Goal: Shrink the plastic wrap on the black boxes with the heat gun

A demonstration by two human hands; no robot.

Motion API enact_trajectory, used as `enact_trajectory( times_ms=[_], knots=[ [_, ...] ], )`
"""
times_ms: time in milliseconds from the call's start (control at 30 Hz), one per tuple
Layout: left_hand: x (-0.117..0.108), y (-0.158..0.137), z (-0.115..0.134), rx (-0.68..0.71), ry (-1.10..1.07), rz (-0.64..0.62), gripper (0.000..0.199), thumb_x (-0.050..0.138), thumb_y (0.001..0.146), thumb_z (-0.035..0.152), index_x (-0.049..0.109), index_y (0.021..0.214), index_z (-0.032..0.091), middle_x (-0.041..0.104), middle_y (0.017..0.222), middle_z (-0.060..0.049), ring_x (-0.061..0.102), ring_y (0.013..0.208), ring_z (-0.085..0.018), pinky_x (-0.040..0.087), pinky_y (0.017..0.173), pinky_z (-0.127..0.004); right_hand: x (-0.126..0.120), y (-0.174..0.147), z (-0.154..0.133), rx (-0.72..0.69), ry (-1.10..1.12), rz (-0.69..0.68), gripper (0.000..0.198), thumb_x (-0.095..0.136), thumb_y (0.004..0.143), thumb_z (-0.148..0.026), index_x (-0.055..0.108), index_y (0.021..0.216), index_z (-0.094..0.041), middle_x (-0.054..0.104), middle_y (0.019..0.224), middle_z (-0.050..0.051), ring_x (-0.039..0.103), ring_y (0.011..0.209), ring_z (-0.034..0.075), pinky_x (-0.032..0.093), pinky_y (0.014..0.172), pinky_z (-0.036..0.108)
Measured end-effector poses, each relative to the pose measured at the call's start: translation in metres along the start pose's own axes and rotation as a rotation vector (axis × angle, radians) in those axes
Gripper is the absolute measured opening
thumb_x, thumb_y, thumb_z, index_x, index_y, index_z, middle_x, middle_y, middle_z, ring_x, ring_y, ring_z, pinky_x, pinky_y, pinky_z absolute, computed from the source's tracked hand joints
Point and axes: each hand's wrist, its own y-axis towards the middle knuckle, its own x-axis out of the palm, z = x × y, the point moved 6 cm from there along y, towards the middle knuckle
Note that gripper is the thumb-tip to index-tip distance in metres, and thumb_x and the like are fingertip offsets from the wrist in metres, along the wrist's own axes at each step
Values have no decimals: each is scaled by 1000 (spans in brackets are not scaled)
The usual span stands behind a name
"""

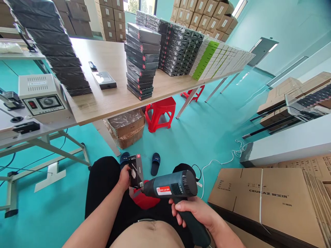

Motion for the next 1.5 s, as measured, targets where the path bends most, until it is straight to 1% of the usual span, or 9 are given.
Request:
enact_trajectory(
  times_ms=[100,233,367,600,933,1100,1200,1400,1500],
  knots=[
    [5,-6,6,12,87,-111,20,53,79,35,60,82,17,64,67,-4,65,61,-21,50,50,-29,-3,2,2,-41,68,-17,34,64,73,-31,65,101,-10,67,77,8,62,56,15,47,48,24],
    [22,-27,7,-193,-7,-376,62,50,78,65,59,112,13,68,100,-17,66,91,-32,55,66,-43,-20,10,0,-102,278,23,35,61,76,-33,64,103,-10,65,78,7,60,57,13,44,46,22],
    [38,-47,14,-260,-102,-521,71,48,80,66,55,123,11,66,109,-20,62,104,-35,51,83,-49,-35,26,2,-104,568,94,30,59,78,-31,64,100,-11,63,79,4,56,61,10,44,50,19],
    [35,-51,10,-308,-12,-445,52,52,83,52,60,116,12,70,98,-18,65,96,-36,52,77,-51,-32,50,-4,-112,721,84,26,59,78,-29,62,98,-13,62,80,4,55,62,10,45,52,20],
    [33,-49,4,-349,37,-440,53,54,82,53,60,116,12,69,102,-19,64,100,-39,49,82,-57,-17,57,-20,-105,716,55,26,56,79,-27,62,98,-11,61,78,5,56,59,10,46,51,19],
    [32,-48,-1,-408,79,-433,54,55,80,54,62,111,10,70,96,-19,67,91,-38,52,77,-53,-6,68,-31,-129,675,34,25,56,79,-27,63,96,-11,63,77,4,57,60,10,46,52,19],
    [29,-44,-3,-407,91,-422,55,55,80,56,62,111,11,71,90,-18,68,87,-37,53,74,-51,4,67,-39,-147,581,20,25,57,78,-28,64,96,-12,65,77,4,58,61,10,46,51,20],
    [23,-36,-2,-362,59,-371,45,56,81,52,65,102,14,73,83,-13,70,79,-33,53,77,-48,30,46,-56,-106,6,-159,26,64,72,-24,66,92,-9,68,74,7,61,55,15,47,47,25],
    [23,-35,-3,-370,68,-406,46,56,81,53,65,102,13,73,84,-13,70,79,-32,53,76,-45,30,49,-66,-136,-34,-38,26,65,72,-26,66,93,-11,67,74,6,61,56,14,48,50,25]
  ],
)
